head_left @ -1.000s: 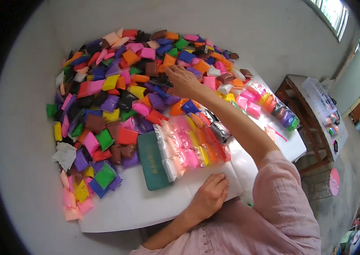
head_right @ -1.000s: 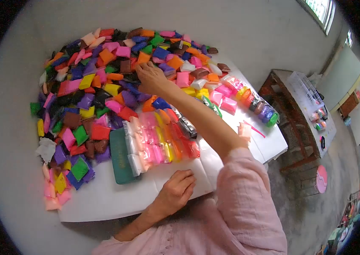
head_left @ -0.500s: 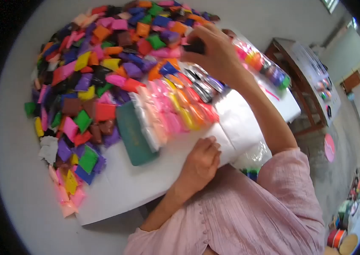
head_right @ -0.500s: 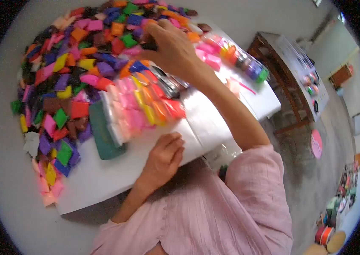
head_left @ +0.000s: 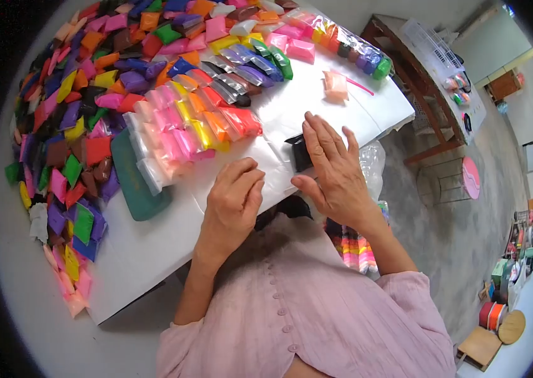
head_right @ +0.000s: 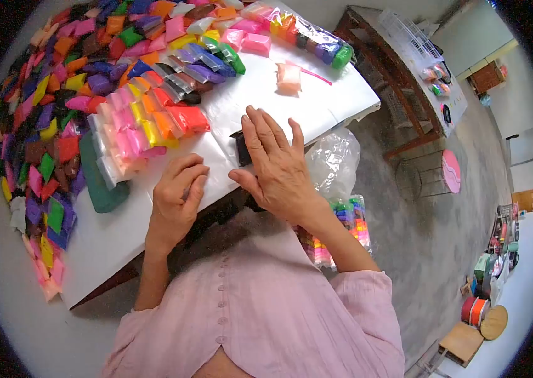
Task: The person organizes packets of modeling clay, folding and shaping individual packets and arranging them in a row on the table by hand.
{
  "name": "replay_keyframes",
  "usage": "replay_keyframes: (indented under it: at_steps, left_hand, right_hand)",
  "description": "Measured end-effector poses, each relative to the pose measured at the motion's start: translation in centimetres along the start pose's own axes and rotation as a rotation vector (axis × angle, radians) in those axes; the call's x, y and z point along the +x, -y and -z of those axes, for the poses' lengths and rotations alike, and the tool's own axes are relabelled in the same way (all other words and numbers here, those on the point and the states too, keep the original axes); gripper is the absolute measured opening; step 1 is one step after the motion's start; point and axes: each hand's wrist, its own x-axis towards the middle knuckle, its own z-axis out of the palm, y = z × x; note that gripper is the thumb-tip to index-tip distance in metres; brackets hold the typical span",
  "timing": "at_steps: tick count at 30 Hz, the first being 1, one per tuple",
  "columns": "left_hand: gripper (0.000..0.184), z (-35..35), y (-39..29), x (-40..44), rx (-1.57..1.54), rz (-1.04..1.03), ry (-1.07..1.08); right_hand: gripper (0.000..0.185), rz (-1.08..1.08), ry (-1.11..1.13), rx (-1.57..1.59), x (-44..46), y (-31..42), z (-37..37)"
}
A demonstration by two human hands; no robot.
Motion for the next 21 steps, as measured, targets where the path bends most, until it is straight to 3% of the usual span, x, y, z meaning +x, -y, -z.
replay_keyframes:
  at_steps: [6,21]
  left_hand:
    - [0.014,-0.4,-0.2,0.1,0.086,-0.028,-0.009]
    - [0.014,-0.8,-0.5,0.1,0.143,-0.063,0.001]
  right_hand:
    - [0.073,0.127,0.048,0.04,-0.2,-1.3,-1.8]
    - [0.071,-0.016,-0.084,0.019,-0.3,1.2,-3.9]
